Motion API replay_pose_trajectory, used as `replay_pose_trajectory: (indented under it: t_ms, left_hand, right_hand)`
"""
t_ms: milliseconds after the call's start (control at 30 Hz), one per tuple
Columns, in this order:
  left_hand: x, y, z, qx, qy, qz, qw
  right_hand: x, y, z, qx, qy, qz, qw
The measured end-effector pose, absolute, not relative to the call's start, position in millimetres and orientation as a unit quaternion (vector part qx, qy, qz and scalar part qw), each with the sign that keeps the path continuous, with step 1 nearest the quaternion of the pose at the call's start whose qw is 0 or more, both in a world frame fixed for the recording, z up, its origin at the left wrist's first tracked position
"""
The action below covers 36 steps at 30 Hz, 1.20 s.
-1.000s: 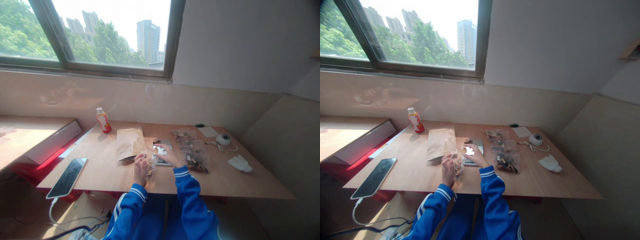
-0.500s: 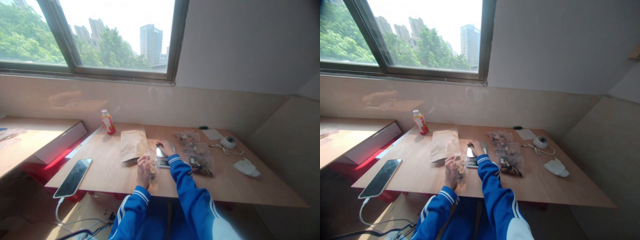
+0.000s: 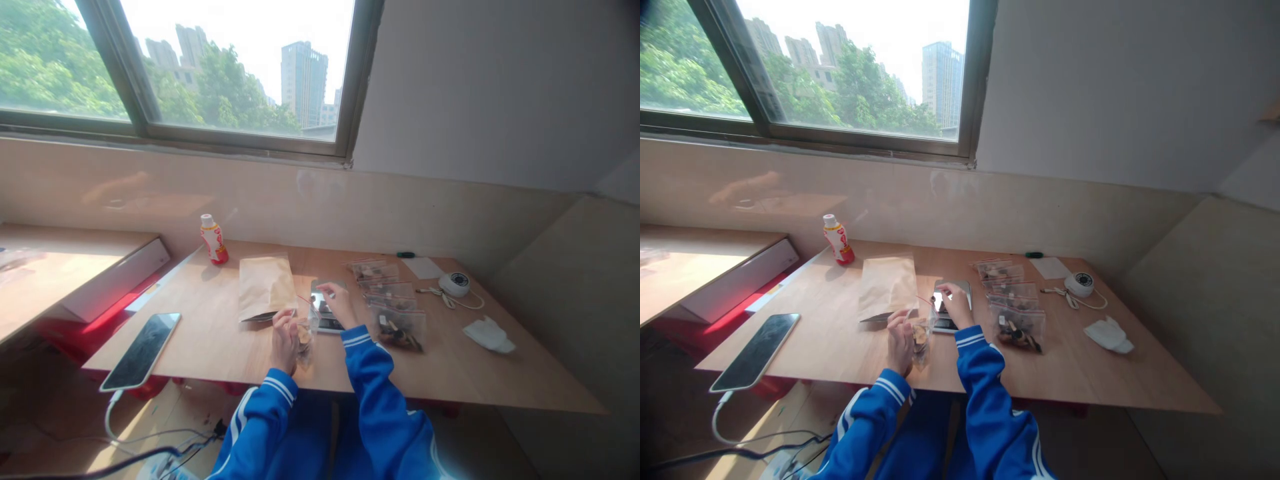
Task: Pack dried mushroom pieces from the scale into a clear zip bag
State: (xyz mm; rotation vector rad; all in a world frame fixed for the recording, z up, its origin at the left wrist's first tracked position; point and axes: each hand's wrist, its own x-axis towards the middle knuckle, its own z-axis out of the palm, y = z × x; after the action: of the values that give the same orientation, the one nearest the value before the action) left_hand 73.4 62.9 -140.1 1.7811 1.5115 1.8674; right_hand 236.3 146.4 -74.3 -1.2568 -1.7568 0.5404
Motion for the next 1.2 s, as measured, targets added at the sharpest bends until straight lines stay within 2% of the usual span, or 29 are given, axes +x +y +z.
replay_pose_trajectory:
  t_ms: [233,533,733,900,1033,1200]
  left_hand:
    - [73.8,64.2,-138.9,0.592,0.495,0.633,0.069]
    - [70.1,66.6,-140.3,0.551,0.513,0.658,0.016]
    - [69.9,69.6,-139.4,0.533,0.513,0.673,-0.013]
    - [69.5,70.4,-139.7,0.533,0.509,0.675,-0.016]
    - [69.3,70.5,-141.0,0.547,0.512,0.662,-0.033]
    - [70.4,68.0,-142.3,0.559,0.506,0.657,0.005]
  right_hand:
    - [230.6,134.3,-79.9,-0.511,-0.69,0.241,0.452]
    - [238.1,111.2,-92.5,-0.539,-0.773,0.171,0.288]
    - [227.9,94.3,-98.7,-0.537,-0.8,0.084,0.255]
    - [223.5,93.1,-103.4,-0.528,-0.812,0.069,0.24]
    - [223.4,96.3,-94.9,-0.55,-0.778,0.107,0.285]
    - [214.2,100.1,-65.3,-0.557,-0.648,0.239,0.461]
